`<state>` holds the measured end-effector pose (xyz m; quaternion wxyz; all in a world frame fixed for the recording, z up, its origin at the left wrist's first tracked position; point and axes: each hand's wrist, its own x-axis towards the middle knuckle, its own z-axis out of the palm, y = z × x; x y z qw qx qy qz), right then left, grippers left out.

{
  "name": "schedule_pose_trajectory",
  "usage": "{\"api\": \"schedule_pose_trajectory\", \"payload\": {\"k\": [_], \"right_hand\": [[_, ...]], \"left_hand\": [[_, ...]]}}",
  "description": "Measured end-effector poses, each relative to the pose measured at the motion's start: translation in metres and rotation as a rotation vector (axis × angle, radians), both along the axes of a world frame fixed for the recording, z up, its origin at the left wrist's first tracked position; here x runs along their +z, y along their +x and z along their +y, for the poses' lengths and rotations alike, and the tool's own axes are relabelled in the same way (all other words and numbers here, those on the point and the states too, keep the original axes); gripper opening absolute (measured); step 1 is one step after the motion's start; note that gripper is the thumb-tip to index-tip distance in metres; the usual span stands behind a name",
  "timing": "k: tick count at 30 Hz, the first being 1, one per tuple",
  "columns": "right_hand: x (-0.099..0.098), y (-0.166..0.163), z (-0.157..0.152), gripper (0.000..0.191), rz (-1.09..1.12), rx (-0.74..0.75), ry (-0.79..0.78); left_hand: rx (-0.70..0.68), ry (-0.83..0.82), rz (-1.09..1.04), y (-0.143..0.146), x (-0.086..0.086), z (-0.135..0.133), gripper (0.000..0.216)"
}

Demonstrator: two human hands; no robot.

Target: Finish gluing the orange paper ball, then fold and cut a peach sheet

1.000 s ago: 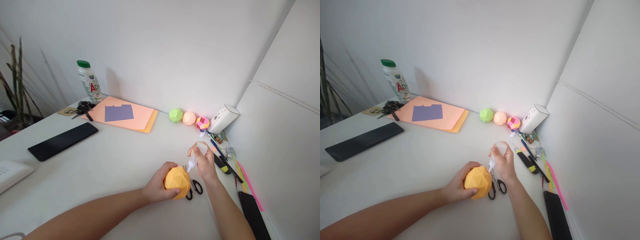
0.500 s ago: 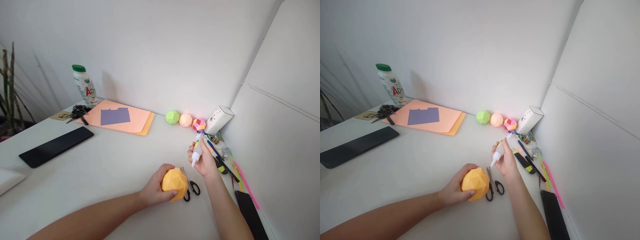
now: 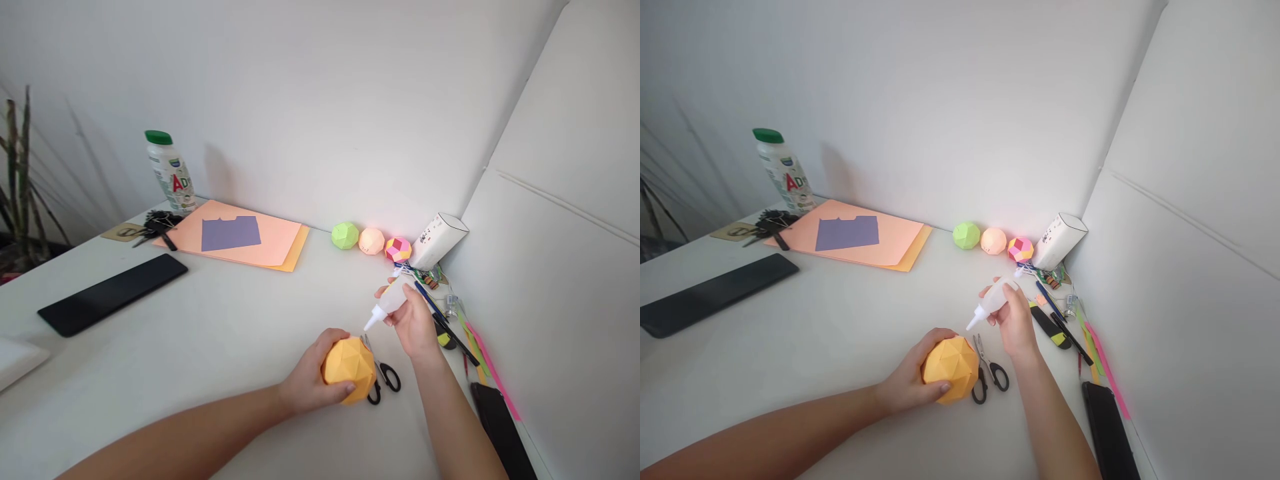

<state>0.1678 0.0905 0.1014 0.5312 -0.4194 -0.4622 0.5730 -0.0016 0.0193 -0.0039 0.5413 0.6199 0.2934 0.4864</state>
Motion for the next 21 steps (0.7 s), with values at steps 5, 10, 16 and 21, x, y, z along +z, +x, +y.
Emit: {"api": "schedule_pose_trajectory", "payload": {"k": [5,10,16,21], "right_hand": [[0.002,0.001,-0.009,0.03,-0.216,0.025,0.167],[0.005,0.001,-0.016,0.024,-0.317,0.02,0.296],[0.007,0.001,-0.021,0.023,-0.387,0.026,0.325],[0.006,0.0,-0.022,0.022,-0.392,0.051,0.311]], "left_hand": [[-0.008,0.008,-0.016,0.0,0.0,0.0,0.055],[-0.023,0.013,-0.035,0.0,-0.001,0.0,0.054],[-0.023,0.014,-0.036,0.0,-0.001,0.0,0.055],[-0.026,0.024,-0.054,0.0,0.001,0.0,0.054]]}}
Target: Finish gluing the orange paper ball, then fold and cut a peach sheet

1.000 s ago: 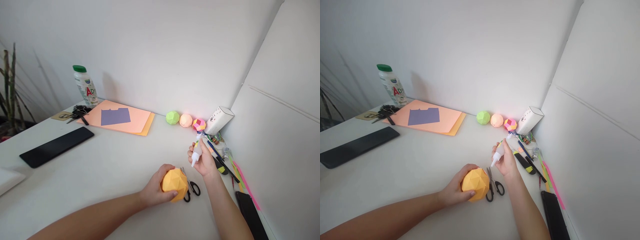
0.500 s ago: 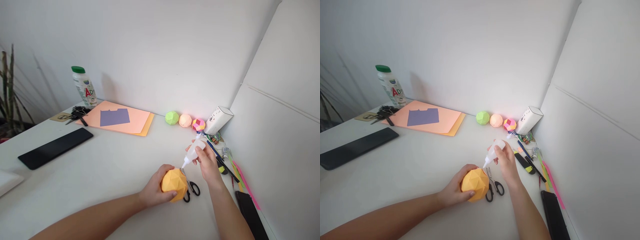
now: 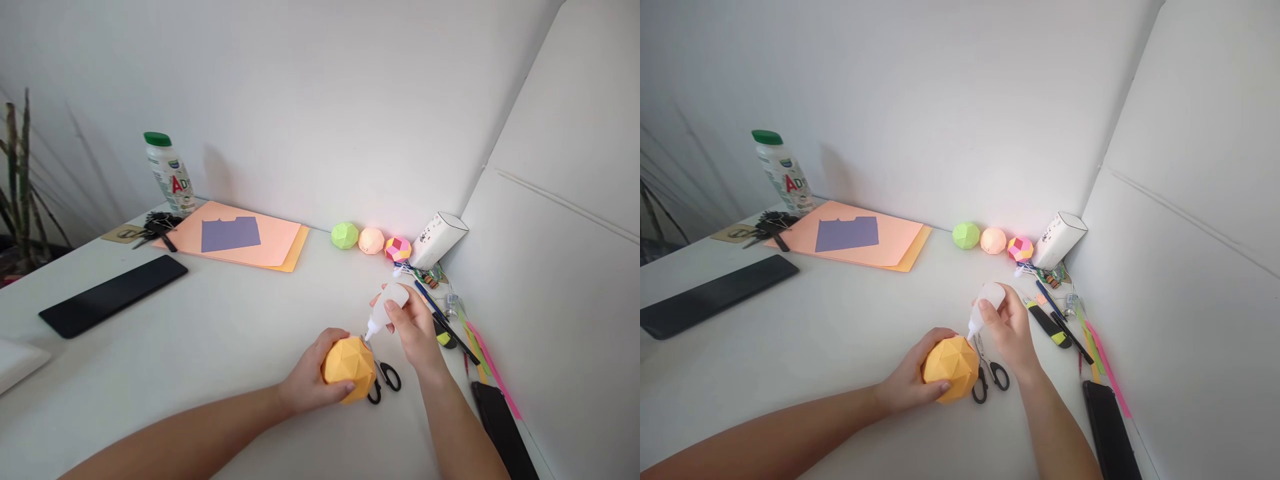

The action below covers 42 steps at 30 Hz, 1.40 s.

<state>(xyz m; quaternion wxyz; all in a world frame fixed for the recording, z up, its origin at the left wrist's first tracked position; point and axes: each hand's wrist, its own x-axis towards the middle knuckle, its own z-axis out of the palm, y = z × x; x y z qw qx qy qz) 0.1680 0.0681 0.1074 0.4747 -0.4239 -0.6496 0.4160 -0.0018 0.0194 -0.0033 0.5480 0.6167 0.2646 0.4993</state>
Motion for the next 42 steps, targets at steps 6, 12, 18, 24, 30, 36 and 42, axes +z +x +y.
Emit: {"api": "schedule_pose_trajectory", "payload": {"k": [6,12,18,24,30,36,42], "right_hand": [[-0.0014,0.0002,0.0006,0.025,0.015,0.005,-0.024],[-0.0003,0.0001,0.0003,0.025,0.007,0.003,-0.018],[-0.0004,-0.0004,0.0007,0.026,-0.005,0.001,-0.02],[-0.0014,-0.0004,0.0009,0.027,0.008,0.006,-0.027],[-0.0018,0.0,0.0012,0.024,-0.005,0.01,-0.023],[-0.0001,-0.0017,0.001,0.024,-0.017,0.011,-0.019],[-0.0023,-0.0014,0.0014,0.024,0.008,0.017,-0.044]], "left_hand": [[0.008,-0.02,0.021,-0.0001,-0.0014,-0.0001,0.055],[0.02,-0.014,0.038,-0.0001,-0.0025,-0.0002,0.056],[0.027,-0.031,0.062,-0.0003,-0.0039,0.0001,0.056],[0.039,-0.023,0.073,-0.0002,-0.0049,0.0002,0.056],[0.028,-0.027,0.069,0.0,-0.0057,0.0,0.057],[0.043,-0.025,0.085,-0.0001,-0.0036,-0.0001,0.056],[0.035,-0.028,0.066,0.0004,-0.0038,-0.0005,0.056]]}}
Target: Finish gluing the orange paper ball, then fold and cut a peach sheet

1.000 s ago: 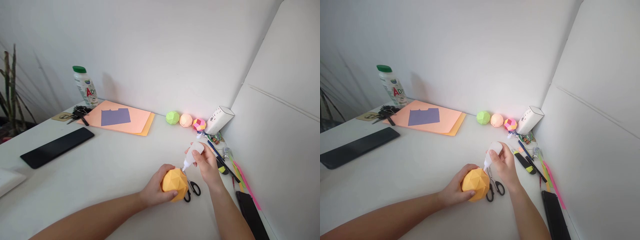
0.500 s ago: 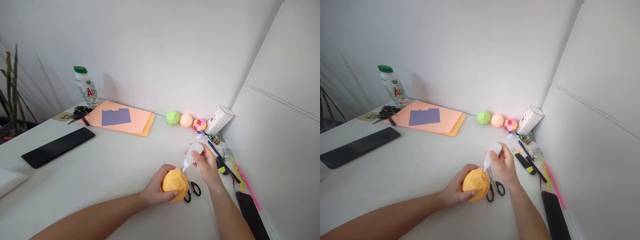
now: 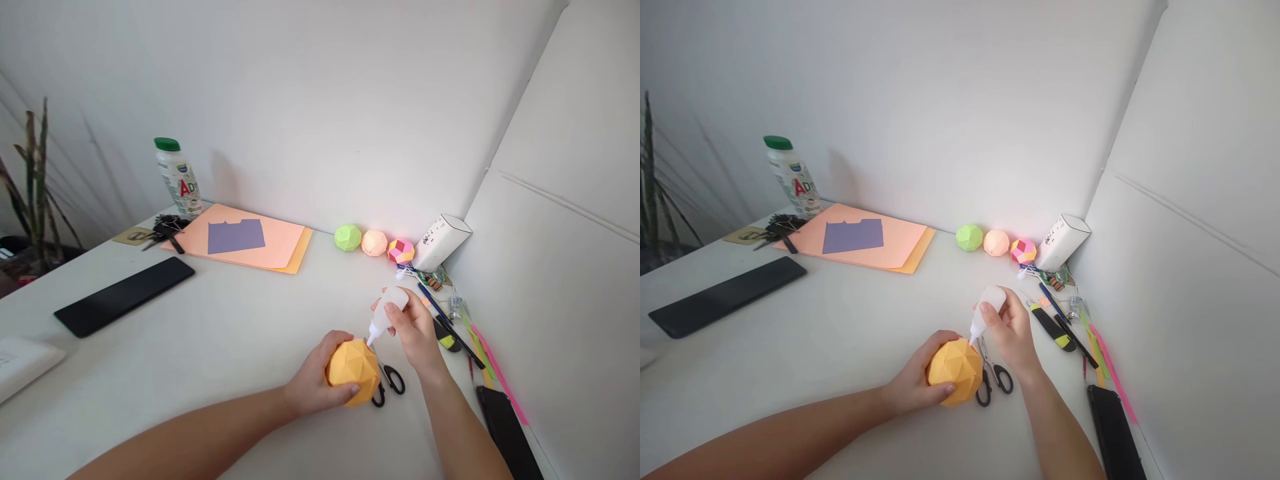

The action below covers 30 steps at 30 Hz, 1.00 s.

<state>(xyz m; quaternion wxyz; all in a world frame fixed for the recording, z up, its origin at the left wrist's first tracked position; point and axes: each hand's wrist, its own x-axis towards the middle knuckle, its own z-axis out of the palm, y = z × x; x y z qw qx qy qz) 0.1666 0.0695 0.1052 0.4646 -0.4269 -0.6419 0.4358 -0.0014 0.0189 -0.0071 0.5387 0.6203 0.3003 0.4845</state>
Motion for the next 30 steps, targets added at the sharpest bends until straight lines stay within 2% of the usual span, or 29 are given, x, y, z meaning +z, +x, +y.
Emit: {"api": "schedule_pose_trajectory", "payload": {"k": [6,10,16,19,25,30], "right_hand": [[-0.012,0.002,0.01,0.031,0.177,-0.066,-0.098],[-0.021,0.001,0.02,0.037,0.377,-0.116,-0.273],[-0.036,0.006,0.035,0.03,0.597,-0.194,-0.529],[-0.041,0.008,0.039,0.029,0.643,-0.2,-0.539],[-0.041,0.005,0.034,0.029,0.674,-0.194,-0.465],[-0.035,0.013,0.029,0.034,0.713,-0.254,-0.396]], "left_hand": [[-0.001,0.022,-0.04,0.004,-0.004,0.0,0.06],[-0.002,0.055,-0.06,0.007,-0.009,0.001,0.061],[0.026,0.031,-0.047,0.01,-0.009,0.002,0.064],[0.024,-0.01,-0.101,0.01,-0.007,0.004,0.068],[0.19,-0.081,-0.08,0.006,-0.009,0.009,0.076],[0.296,0.053,0.007,0.003,-0.012,0.011,0.073]]}}
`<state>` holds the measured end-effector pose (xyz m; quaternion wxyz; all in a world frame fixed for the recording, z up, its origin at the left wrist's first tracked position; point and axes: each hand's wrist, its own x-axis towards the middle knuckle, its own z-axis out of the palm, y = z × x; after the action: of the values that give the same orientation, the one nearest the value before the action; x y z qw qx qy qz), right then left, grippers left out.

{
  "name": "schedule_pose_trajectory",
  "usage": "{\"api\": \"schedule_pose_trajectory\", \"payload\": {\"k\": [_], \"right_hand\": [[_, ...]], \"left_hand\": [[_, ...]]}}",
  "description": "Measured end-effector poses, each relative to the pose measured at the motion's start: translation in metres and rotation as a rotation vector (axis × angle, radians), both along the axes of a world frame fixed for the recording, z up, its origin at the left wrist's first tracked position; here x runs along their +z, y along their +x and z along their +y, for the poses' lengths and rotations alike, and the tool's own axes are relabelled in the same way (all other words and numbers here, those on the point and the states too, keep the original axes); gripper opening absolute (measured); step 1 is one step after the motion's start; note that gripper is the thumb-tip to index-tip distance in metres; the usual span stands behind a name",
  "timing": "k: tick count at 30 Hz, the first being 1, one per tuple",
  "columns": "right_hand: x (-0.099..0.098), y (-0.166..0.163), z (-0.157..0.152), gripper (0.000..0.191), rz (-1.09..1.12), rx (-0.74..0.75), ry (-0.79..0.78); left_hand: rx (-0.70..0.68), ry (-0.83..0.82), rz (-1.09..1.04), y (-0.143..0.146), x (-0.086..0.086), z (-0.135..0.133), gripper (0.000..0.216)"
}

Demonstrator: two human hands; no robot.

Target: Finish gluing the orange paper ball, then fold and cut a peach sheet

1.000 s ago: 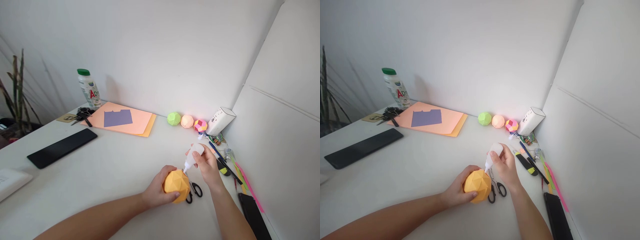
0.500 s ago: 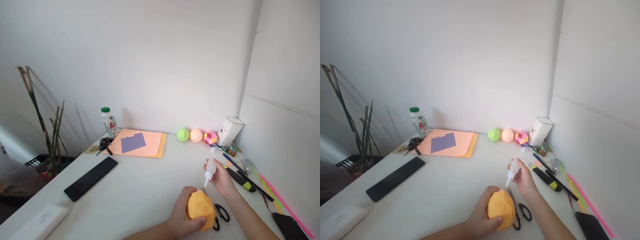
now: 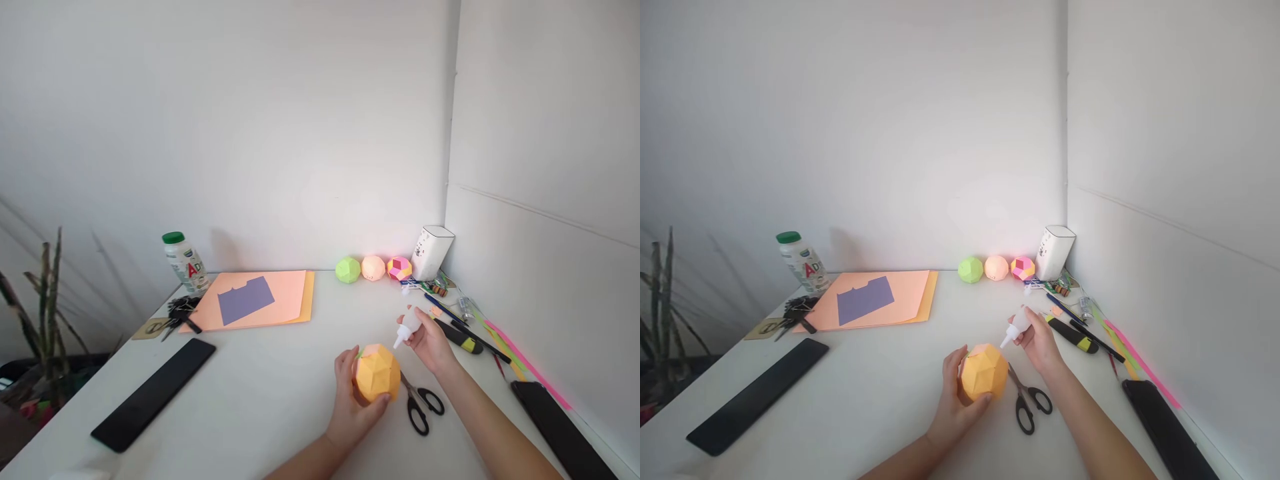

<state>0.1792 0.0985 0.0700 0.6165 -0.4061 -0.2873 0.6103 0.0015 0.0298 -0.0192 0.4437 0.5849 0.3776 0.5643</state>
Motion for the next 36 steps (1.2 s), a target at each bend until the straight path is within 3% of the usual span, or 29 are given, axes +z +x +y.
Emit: {"api": "schedule_pose_trajectory", "payload": {"k": [6,12,17,19,25,29,36], "right_hand": [[-0.018,0.037,-0.03,0.033,0.03,-0.118,-0.021],[-0.042,0.07,-0.06,0.039,-0.156,-0.293,-0.045],[-0.043,0.078,-0.054,0.046,-0.226,-0.381,0.003],[-0.045,0.08,-0.052,0.051,-0.266,-0.357,-0.014],[-0.05,0.081,-0.054,0.045,-0.309,-0.301,0.008],[-0.054,0.077,-0.054,0.056,-0.543,-0.321,0.035],[-0.068,0.077,-0.047,0.036,-0.855,-0.456,-0.003]], "left_hand": [[0.067,0.116,0.16,0.0,-0.004,-0.001,0.064],[0.07,0.126,0.178,0.004,-0.013,-0.005,0.061],[0.046,0.179,0.222,0.004,-0.011,-0.007,0.06],[0.024,0.186,0.231,0.005,-0.011,-0.007,0.061],[-0.025,0.217,0.208,0.005,-0.014,-0.009,0.065],[-0.016,0.219,0.221,0.004,-0.016,-0.008,0.065],[0.01,0.131,0.247,0.002,-0.013,-0.006,0.07]]}}
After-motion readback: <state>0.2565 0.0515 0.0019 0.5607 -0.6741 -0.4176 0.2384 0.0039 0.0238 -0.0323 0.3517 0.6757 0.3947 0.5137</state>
